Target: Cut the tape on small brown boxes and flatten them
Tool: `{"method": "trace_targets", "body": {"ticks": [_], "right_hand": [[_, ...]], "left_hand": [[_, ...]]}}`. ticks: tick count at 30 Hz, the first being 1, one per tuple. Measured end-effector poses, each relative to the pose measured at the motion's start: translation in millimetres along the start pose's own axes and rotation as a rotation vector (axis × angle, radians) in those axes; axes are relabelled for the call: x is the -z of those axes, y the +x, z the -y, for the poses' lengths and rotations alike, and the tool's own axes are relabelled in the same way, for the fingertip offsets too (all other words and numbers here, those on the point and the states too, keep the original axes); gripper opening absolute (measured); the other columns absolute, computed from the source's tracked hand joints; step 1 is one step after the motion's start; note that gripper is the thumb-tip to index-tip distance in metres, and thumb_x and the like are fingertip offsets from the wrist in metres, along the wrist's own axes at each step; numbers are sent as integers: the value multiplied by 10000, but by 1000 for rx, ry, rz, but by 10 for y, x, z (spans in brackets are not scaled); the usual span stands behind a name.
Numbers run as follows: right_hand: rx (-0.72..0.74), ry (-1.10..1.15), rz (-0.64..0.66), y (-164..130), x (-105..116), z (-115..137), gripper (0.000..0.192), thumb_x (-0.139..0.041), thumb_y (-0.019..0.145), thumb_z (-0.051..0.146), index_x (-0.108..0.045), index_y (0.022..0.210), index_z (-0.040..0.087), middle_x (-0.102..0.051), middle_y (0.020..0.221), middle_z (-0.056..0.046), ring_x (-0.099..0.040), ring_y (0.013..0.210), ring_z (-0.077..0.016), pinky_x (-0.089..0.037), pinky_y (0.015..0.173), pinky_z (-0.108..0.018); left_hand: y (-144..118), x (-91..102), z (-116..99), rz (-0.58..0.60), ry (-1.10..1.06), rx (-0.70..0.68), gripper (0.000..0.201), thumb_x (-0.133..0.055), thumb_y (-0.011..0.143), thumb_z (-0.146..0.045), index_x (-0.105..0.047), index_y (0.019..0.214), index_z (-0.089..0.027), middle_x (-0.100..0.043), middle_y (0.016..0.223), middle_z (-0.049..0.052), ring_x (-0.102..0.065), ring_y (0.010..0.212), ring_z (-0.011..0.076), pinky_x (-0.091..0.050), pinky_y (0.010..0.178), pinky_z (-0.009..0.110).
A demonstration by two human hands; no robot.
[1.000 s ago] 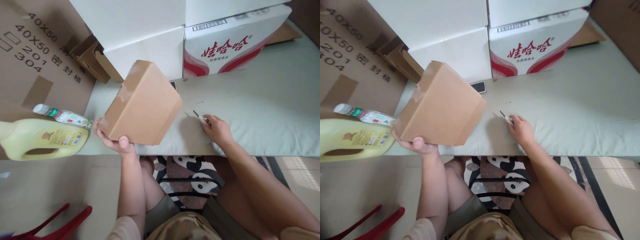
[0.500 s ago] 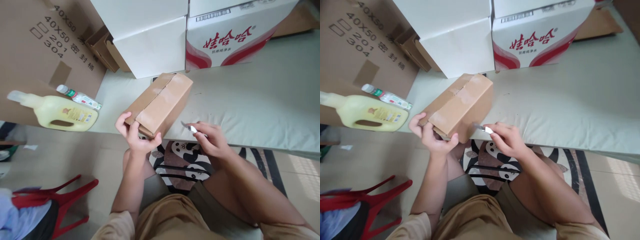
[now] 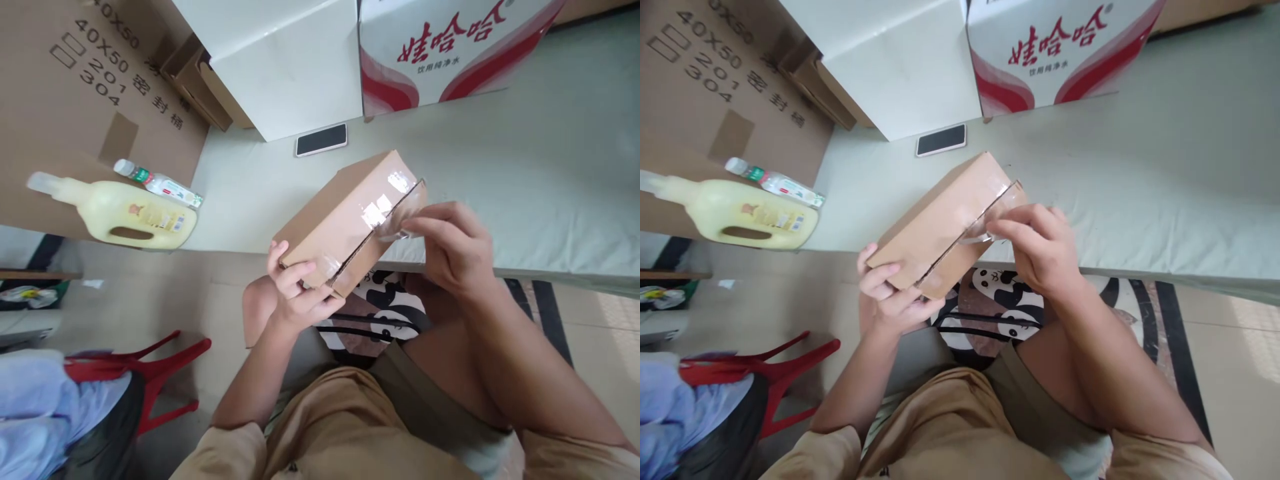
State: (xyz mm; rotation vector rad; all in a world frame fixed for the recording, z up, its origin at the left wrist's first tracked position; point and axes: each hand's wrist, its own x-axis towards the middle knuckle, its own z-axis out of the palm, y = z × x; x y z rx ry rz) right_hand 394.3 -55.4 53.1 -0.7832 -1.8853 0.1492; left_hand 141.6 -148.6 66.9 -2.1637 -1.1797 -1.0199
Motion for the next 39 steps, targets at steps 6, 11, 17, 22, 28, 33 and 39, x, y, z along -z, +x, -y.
{"method": "trace_targets", "body": {"ticks": [6,11,17,22,28,33,39], "right_hand": [[-24,-229,127,-2,71,22,324,-444,955,90,-690,913,297,-739,843,7,-574,633,-133,-377,642,-343],[-40,-241,184,16,106,-104,281,-447,990,175,-670,855,278,-649,673,9,-481,574,-140,-331,614,-346],[-130,-189,234,10,169,-193,357,-441,1033,392,-646,762,283,-622,622,-10,-447,573,-160,-301,611,-379],[-152,-161,207,3,150,-248,404,-422,1041,440,-628,734,277,-607,617,-15,-423,563,-159,-288,618,-388],[-140,-265,135,-23,120,-433,360,-405,1027,272,-630,746,261,-619,646,-14,-447,587,-152,-279,647,-374],[-129,-329,94,-60,73,-527,336,-411,999,218,-657,773,250,-649,659,-20,-488,596,-155,-295,648,-360],[-112,-319,50,-94,74,-481,343,-386,976,175,-649,769,252,-638,624,-15,-507,570,-155,-323,633,-354]], "left_hand": [[-66,-6,-8,32,6,-12,381,-881,476,-264,-565,689,-255,-421,960,27,-431,1297,327,-422,1122,633],[-135,92,71,209,-12,-42,375,-912,536,-390,-621,754,-295,-471,918,15,-365,1395,318,-353,1191,625],[22,154,16,157,-129,-93,416,-929,506,-235,-622,771,-327,-502,948,8,-400,1384,327,-367,1164,632],[156,201,-62,160,-163,-93,386,-907,514,-169,-616,727,-307,-506,924,7,-391,1384,311,-333,1186,610],[189,299,-35,156,-119,-82,347,-848,551,-127,-626,747,-308,-474,894,22,-415,1341,318,-374,1143,631],[188,343,-17,152,-101,-82,339,-802,526,-86,-609,718,-288,-446,932,29,-401,1342,320,-389,1143,624],[193,326,-42,153,-94,-61,325,-798,518,-85,-606,694,-280,-443,935,34,-399,1347,333,-376,1145,645]]}}
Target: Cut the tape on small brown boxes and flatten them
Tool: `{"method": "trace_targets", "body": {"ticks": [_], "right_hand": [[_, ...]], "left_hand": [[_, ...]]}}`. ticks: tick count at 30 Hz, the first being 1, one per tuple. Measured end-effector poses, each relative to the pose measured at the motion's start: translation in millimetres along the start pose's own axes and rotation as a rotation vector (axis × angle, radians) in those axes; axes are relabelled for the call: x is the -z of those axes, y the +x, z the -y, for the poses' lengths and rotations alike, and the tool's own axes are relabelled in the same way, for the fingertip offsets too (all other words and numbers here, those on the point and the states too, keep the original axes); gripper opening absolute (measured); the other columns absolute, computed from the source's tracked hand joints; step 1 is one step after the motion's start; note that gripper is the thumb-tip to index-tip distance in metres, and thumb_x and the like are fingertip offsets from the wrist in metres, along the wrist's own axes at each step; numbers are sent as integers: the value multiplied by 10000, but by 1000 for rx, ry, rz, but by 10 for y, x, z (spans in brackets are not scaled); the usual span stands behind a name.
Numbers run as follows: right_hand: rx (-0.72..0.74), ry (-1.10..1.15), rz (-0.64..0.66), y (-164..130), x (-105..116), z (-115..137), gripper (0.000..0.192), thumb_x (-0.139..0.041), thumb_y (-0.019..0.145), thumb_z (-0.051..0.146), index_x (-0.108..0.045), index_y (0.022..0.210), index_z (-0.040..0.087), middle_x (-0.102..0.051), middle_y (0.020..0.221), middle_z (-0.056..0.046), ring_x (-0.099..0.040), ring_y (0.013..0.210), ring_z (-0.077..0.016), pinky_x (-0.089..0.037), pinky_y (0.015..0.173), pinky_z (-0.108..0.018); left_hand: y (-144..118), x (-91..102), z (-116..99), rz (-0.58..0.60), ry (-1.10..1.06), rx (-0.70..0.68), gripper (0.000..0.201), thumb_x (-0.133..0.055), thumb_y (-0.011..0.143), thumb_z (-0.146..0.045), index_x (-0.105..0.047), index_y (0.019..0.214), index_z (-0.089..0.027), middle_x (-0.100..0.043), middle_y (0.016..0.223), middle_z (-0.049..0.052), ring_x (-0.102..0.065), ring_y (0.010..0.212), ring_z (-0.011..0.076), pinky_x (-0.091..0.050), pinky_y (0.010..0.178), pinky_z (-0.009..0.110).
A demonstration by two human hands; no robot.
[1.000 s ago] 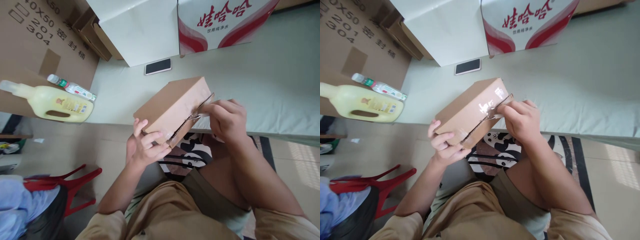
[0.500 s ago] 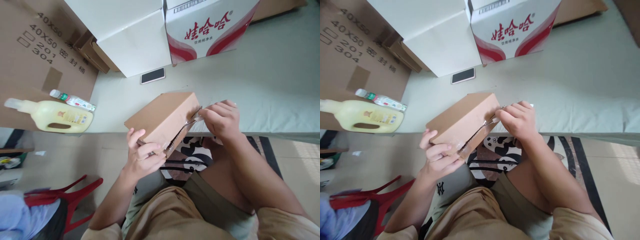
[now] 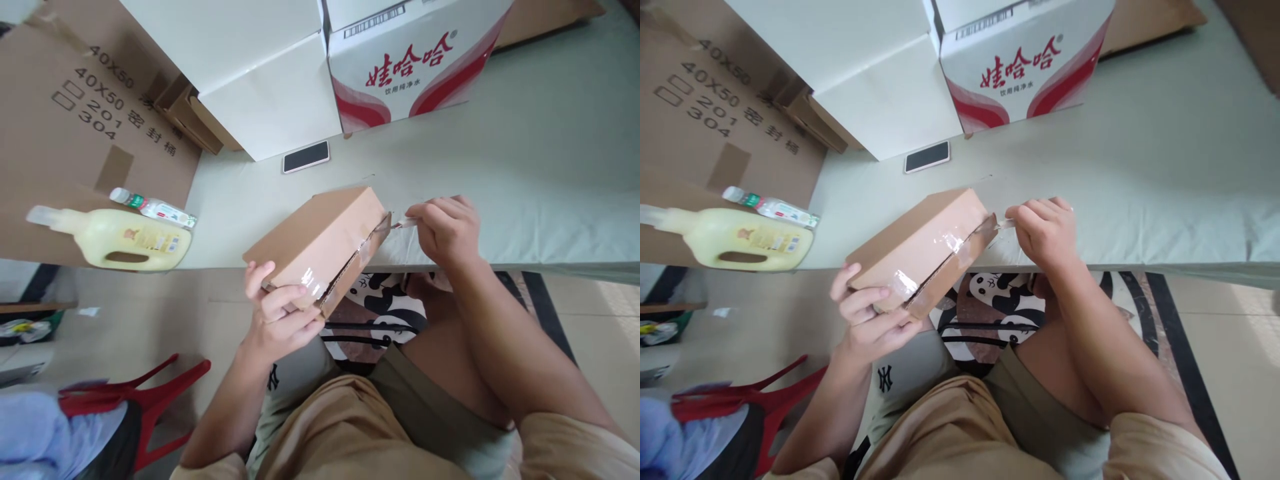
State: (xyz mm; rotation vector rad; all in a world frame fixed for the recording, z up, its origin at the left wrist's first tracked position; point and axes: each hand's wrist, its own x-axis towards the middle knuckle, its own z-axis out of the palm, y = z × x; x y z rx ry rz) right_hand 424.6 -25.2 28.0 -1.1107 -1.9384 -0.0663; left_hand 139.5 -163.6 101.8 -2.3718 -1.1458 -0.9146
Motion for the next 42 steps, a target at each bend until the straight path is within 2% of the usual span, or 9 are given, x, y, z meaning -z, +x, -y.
{"method": "trace_targets", "body": {"ticks": [7,12,21,26,32,34,38,40,42], "right_hand": [[66,133,9,-83,13,194,280,-442,957,185,-632,767,263,-619,612,2,-472,545,-143,-343,617,-339],[29,130,-7,-74,50,197,309,-429,982,216,-630,752,263,-600,600,-3,-468,553,-146,-332,618,-355],[-49,110,74,-33,-5,171,385,-425,1039,399,-606,725,270,-533,589,-8,-371,565,-156,-272,641,-379],[-59,34,53,-5,-45,117,369,-380,1036,265,-571,720,269,-493,597,-6,-369,583,-163,-266,664,-377],[1,-172,23,-25,-141,53,340,-389,983,123,-614,774,268,-620,657,6,-459,625,-161,-286,687,-366],[-41,-201,-69,-46,-132,-49,309,-424,975,140,-641,793,262,-641,661,-6,-481,628,-167,-282,689,-369],[-290,-267,-185,-83,-92,-311,227,-496,916,155,-694,843,238,-670,702,-57,-501,657,-187,-267,708,-381],[-418,-298,-103,-92,-122,-389,236,-496,867,123,-709,843,221,-670,707,-60,-481,643,-185,-259,722,-379],[-513,-296,59,-95,-193,-413,256,-487,849,109,-723,880,206,-683,766,-70,-484,659,-186,-261,744,-379]], "left_hand": [[24,-57,-74,35,-18,0,338,-863,525,-143,-640,714,-314,-502,927,19,-401,1365,323,-324,1179,641],[43,-77,-103,46,-53,-6,348,-859,540,-116,-646,730,-314,-516,945,17,-379,1390,312,-284,1212,627],[124,-81,-121,81,-61,-20,354,-862,578,-153,-654,798,-335,-516,937,14,-404,1350,296,-327,1177,601],[191,-57,-98,105,-56,-14,341,-847,586,-99,-657,773,-312,-500,951,27,-384,1327,297,-338,1153,570],[229,-53,-98,125,-38,-37,376,-846,606,-147,-737,892,-365,-442,968,49,-379,1291,330,-394,1090,564],[238,-36,-54,96,-12,-41,377,-823,598,-148,-733,897,-359,-438,975,46,-442,1199,307,-407,1082,577],[193,55,144,-45,12,25,252,-775,616,-186,-671,823,-282,-445,1058,56,-525,1015,241,-410,1097,606],[143,106,269,-136,-50,159,198,-771,640,-214,-609,749,-243,-466,1129,74,-537,1088,261,-437,1071,584],[112,131,386,-272,-175,351,225,-780,661,-282,-580,749,-229,-512,1179,78,-537,1179,277,-456,1051,536]]}}
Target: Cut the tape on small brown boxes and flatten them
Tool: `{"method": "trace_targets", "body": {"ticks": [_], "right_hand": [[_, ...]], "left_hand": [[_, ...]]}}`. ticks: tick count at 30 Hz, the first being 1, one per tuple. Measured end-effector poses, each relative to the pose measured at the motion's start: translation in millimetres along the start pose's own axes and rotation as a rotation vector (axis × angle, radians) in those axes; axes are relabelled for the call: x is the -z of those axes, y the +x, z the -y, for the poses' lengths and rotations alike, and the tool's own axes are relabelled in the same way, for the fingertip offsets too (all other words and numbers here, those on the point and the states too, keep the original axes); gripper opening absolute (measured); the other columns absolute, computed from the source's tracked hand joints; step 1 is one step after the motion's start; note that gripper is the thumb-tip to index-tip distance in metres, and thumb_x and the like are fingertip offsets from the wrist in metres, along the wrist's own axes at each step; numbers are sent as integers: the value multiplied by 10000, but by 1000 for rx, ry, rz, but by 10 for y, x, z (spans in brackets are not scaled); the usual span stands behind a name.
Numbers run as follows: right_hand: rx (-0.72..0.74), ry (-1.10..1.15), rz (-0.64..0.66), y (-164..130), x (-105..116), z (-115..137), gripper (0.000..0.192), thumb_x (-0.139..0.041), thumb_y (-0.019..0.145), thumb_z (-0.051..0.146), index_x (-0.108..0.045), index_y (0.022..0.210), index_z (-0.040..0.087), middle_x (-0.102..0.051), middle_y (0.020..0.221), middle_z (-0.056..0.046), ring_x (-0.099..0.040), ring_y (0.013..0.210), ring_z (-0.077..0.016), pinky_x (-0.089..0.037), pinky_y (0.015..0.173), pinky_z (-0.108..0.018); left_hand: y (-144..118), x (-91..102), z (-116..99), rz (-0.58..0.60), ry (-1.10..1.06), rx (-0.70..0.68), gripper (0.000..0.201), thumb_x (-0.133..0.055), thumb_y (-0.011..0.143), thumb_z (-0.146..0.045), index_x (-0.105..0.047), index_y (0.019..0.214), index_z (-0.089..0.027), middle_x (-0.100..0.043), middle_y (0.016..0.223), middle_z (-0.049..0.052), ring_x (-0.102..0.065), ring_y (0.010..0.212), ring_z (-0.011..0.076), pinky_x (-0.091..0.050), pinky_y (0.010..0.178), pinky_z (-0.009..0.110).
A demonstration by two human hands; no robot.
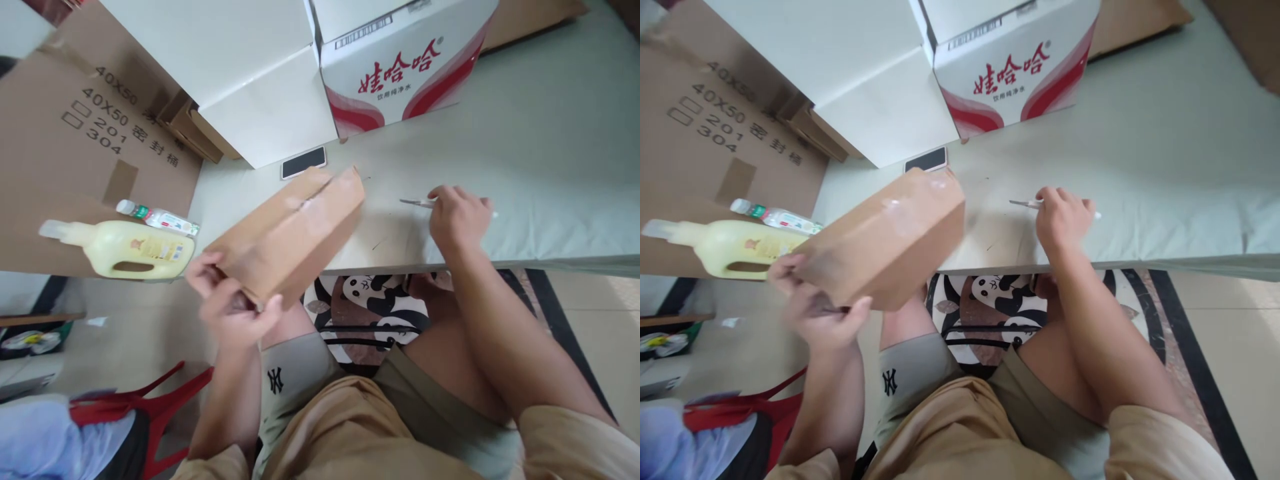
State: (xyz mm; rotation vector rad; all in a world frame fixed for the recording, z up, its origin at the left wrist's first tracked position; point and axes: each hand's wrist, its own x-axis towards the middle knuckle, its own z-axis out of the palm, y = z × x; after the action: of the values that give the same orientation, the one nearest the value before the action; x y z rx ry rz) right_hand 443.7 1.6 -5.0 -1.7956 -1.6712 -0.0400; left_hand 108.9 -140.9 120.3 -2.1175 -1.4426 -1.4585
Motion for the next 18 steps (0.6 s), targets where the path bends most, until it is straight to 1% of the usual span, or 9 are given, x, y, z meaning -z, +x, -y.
{"method": "trace_targets", "body": {"ticks": [1,3,5,6,9,12,14,16,18], "right_hand": [[-17,-12,86,0,-42,15,271,-479,859,111,-728,915,201,-691,817,-81,-501,690,-194,-267,758,-381],[-31,-31,212,-1,-120,56,308,-451,894,116,-731,991,199,-693,926,-110,-540,792,-223,-284,796,-393],[-41,-56,278,1,-183,97,350,-420,921,119,-726,1070,202,-683,1023,-137,-554,910,-262,-299,847,-418],[-44,-65,291,2,-205,116,365,-409,933,127,-722,1105,203,-679,1061,-148,-550,959,-281,-303,873,-434],[-27,-47,260,3,-244,179,365,-397,968,196,-719,1141,196,-683,1124,-166,-532,1063,-325,-311,944,-483],[63,59,249,-22,-255,277,327,-436,967,275,-730,1082,190,-709,1114,-159,-549,1121,-342,-347,976,-496],[176,162,307,-62,-261,375,314,-467,955,321,-728,1077,195,-726,1118,-151,-566,1165,-348,-380,986,-502],[286,266,380,-116,-274,497,350,-483,949,378,-708,1151,201,-724,1191,-146,-559,1240,-361,-399,1015,-524],[332,354,436,-176,-299,627,445,-503,935,448,-649,1274,199,-679,1324,-155,-529,1314,-377,-407,1047,-556]], "left_hand": [[19,5,46,-82,-89,108,264,-799,654,-339,-600,794,-236,-542,1169,69,-545,1191,272,-455,1057,510],[80,-25,106,-297,-342,353,406,-855,570,-419,-618,848,-242,-597,1051,26,-598,1056,223,-485,1015,431],[161,-91,134,-406,-546,564,448,-871,501,-372,-613,840,-234,-621,927,-8,-608,908,182,-518,920,357],[203,-134,148,-429,-612,646,420,-851,502,-337,-610,830,-232,-634,902,-14,-607,877,173,-523,884,330],[297,-301,245,-426,-721,845,336,-757,579,-351,-630,867,-232,-687,972,7,-625,950,191,-525,860,301],[309,-555,473,-395,-794,1055,380,-697,627,-441,-652,926,-211,-706,1025,50,-635,1010,224,-527,825,299],[267,-774,665,-344,-856,1199,404,-685,625,-451,-656,940,-201,-708,1046,73,-638,1004,236,-524,776,296],[188,-1005,842,-305,-899,1362,430,-702,603,-432,-648,967,-210,-703,1075,70,-641,969,232,-511,720,291],[88,-1214,979,-356,-882,1469,458,-720,595,-402,-636,1009,-222,-695,1083,54,-639,948,210,-505,715,278]]}}
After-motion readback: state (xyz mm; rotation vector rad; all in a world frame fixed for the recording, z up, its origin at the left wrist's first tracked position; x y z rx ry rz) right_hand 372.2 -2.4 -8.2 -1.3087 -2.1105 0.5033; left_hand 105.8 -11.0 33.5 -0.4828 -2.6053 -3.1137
